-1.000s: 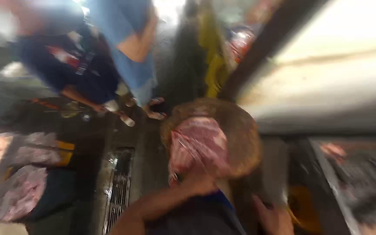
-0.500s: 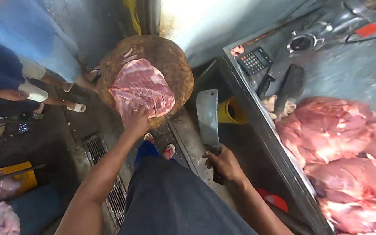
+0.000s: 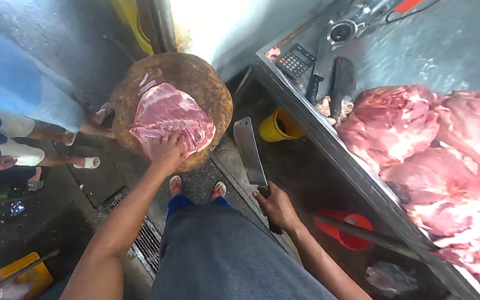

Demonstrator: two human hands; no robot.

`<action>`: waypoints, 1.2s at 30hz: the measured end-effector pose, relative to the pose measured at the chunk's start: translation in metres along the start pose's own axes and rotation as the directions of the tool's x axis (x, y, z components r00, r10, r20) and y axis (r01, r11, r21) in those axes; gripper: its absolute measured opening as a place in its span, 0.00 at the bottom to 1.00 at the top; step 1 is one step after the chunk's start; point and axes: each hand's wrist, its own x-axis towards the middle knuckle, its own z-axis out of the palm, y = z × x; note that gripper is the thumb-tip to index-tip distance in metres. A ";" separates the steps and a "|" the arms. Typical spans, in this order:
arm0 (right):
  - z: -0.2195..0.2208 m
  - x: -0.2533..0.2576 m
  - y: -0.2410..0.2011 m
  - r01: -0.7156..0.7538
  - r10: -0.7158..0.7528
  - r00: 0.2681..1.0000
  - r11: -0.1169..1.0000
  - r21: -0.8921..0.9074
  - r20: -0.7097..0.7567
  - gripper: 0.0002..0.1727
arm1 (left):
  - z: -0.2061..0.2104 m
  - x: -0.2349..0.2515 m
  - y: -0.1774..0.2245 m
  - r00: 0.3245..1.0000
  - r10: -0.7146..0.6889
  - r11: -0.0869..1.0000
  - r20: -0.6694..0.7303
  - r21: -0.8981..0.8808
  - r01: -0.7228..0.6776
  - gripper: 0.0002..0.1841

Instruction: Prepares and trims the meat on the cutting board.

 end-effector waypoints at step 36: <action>0.116 -0.077 -0.119 -0.196 0.167 0.968 0.969 -0.148 -0.186 0.18 | -0.022 0.037 -0.033 0.981 0.065 0.997 0.184 -0.058 -0.055 0.45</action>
